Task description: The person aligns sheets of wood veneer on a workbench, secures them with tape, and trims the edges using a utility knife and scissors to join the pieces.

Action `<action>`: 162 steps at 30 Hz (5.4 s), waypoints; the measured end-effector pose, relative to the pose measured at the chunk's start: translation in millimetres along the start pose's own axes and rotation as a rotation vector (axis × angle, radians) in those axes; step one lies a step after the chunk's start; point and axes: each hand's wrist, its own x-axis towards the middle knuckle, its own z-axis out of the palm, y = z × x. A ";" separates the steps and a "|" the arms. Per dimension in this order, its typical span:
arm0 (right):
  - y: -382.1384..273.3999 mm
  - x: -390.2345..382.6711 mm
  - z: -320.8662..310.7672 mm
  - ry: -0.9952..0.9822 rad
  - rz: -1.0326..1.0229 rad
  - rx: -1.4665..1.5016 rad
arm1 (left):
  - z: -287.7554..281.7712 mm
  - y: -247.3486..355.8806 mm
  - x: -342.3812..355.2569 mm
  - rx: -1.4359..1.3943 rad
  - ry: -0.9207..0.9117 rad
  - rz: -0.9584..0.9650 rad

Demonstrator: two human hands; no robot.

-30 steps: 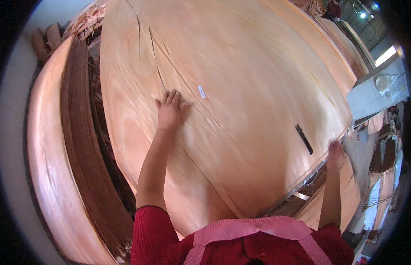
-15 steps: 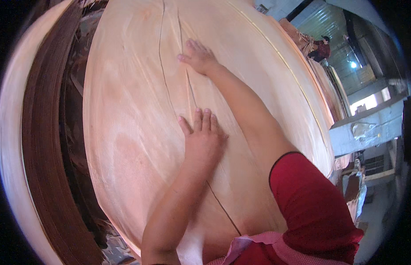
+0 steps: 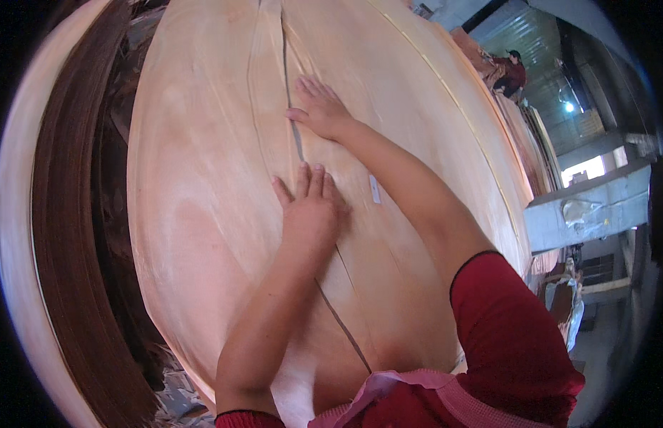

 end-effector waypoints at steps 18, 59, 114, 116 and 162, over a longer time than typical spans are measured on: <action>-74.7 -268.3 -73.0 0.049 0.079 0.000 | 4.9 -1.7 -4.9 -0.023 0.131 0.012; -3.8 -807.8 -98.3 0.359 1.165 1.652 | -37.7 256.6 -447.5 0.035 -0.038 -0.132; -183.7 -550.0 -102.6 -0.731 0.293 0.861 | -34.3 262.3 -453.9 0.272 -0.166 -0.237; -183.8 -550.0 -103.9 -0.728 0.294 0.875 | -32.3 261.3 -454.9 0.262 -0.161 -0.244; -502.1 -820.3 -168.6 1.138 1.603 1.345 | -131.4 -1.8 -336.2 0.233 -0.446 0.423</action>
